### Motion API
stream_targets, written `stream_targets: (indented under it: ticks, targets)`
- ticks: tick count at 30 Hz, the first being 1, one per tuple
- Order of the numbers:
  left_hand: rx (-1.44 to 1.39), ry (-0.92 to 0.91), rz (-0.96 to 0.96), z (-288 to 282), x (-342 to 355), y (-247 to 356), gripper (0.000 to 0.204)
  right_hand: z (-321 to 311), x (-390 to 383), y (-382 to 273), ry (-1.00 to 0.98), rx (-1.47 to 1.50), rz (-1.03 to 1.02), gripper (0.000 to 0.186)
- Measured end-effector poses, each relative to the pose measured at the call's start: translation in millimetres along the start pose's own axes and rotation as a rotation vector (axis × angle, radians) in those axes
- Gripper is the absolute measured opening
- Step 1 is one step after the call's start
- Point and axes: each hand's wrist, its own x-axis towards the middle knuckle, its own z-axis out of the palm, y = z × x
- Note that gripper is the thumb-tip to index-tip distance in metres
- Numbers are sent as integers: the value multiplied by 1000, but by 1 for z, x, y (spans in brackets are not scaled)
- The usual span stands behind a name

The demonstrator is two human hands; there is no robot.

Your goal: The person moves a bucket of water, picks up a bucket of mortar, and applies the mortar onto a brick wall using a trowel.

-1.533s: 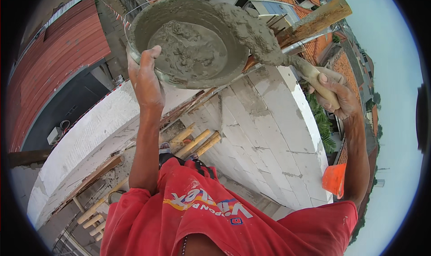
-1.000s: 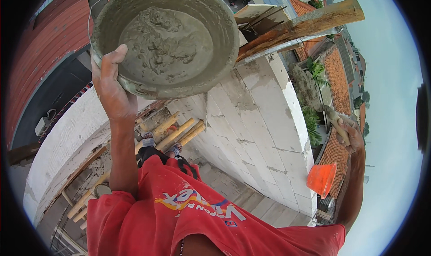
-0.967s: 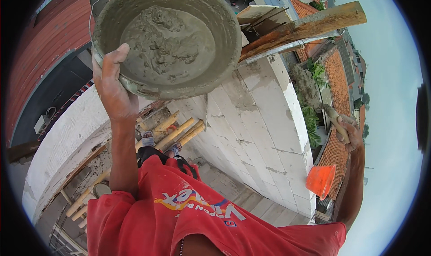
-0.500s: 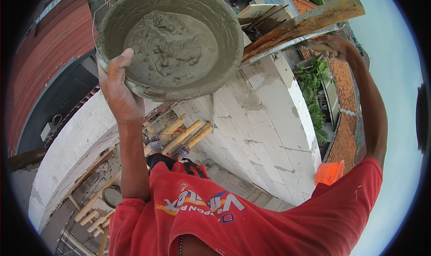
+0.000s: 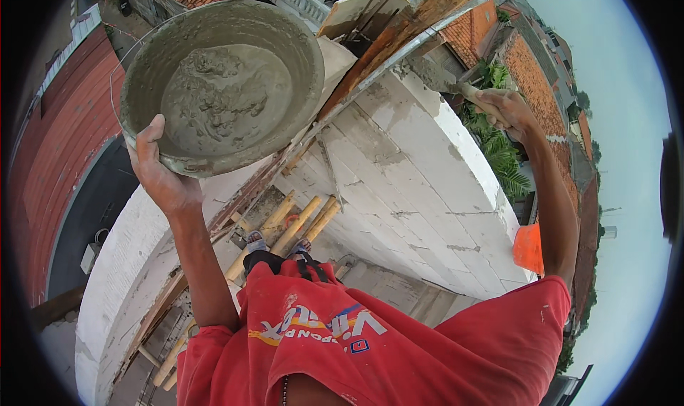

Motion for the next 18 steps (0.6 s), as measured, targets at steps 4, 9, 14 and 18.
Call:
stream_targets:
  ticks: [4,9,14,18]
  targets:
    - [24,-33,-34,-2,0,6,34,46,-6,8,48,-61,-30,32]
    - [99,-94,-13,6,0,6,33,76,14,18,38,-50,-96,32]
    - [133,-115,2,4,1,7,37,88,45,8,73,-68,-173,33]
    - [143,-139,-15,0,2,9,39,98,45,1,410,-579,-419,36]
